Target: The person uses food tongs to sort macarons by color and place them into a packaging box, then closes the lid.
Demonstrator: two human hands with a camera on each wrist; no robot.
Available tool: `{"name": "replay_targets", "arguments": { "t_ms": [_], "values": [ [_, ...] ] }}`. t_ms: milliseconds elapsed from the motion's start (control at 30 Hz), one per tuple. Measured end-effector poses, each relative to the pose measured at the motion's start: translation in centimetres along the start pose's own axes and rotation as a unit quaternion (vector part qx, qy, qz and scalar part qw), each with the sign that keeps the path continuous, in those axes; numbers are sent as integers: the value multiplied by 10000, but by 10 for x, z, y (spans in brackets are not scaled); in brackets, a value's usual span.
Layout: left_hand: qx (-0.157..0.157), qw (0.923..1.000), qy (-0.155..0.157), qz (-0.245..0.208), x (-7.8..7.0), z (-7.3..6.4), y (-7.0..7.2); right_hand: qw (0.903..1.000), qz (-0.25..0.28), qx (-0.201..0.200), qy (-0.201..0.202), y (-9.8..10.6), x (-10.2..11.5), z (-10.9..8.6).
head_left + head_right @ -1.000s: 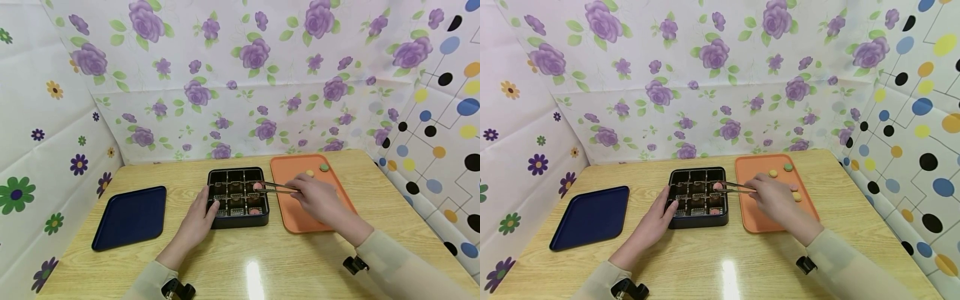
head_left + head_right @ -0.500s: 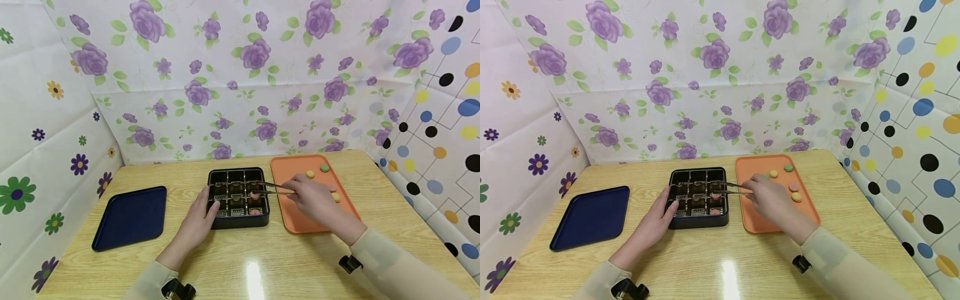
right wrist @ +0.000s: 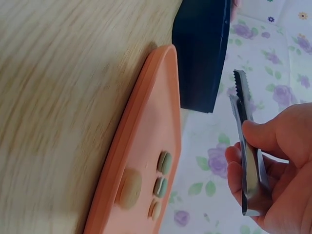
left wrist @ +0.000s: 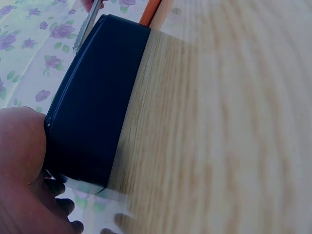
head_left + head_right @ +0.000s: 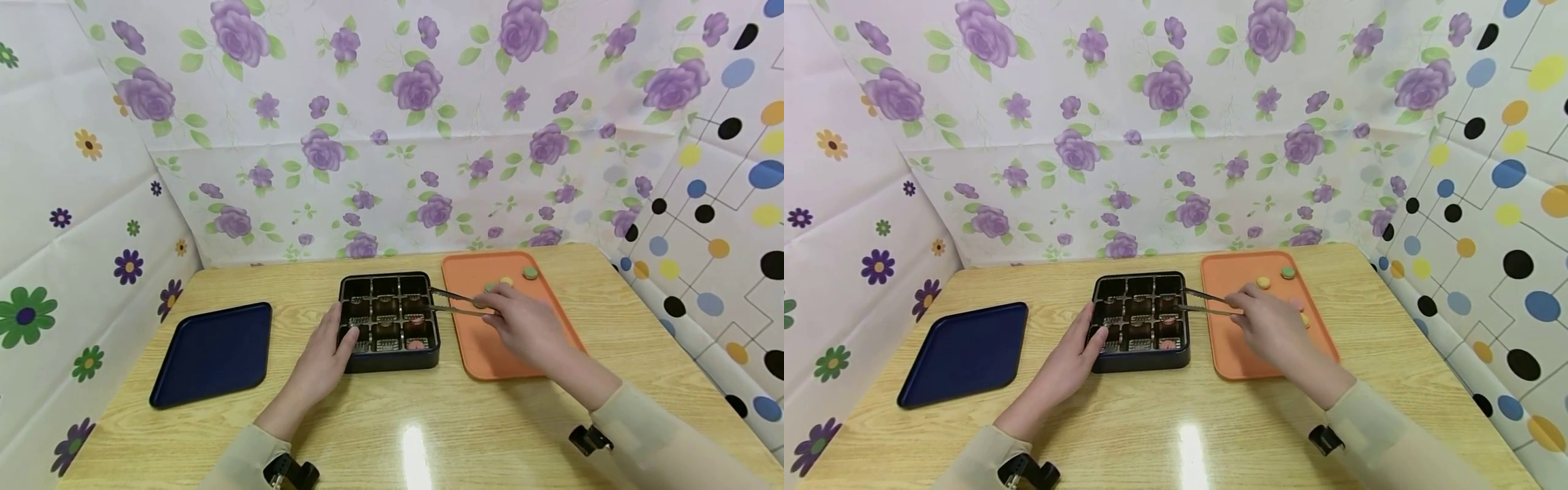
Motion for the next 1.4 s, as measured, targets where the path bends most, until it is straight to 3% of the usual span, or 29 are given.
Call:
{"name": "replay_targets", "arguments": {
  "t_ms": [400, 933, 1400],
  "values": [
    [48, 10000, 65, 16, -1, 2, 2, 9996, -28, 11, -271, 20, -28, -19],
    [82, 9999, 61, 48, -2, 3, 2, 9966, -288, 69, -774, 29, -72, -52],
    [86, 9999, 71, 18, -2, 0, 1, 9926, -474, 79, -1115, 28, -105, -69]
  ]
}}
Point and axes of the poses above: each hand's wrist, its own z-axis towards the middle knuckle, its own y-axis out of the back of the hand, x = y × z, the point moved 1 cm from there along z, towards the middle knuckle, and after that the axes turned 14 degrees about -z, right-handed, at the moved point
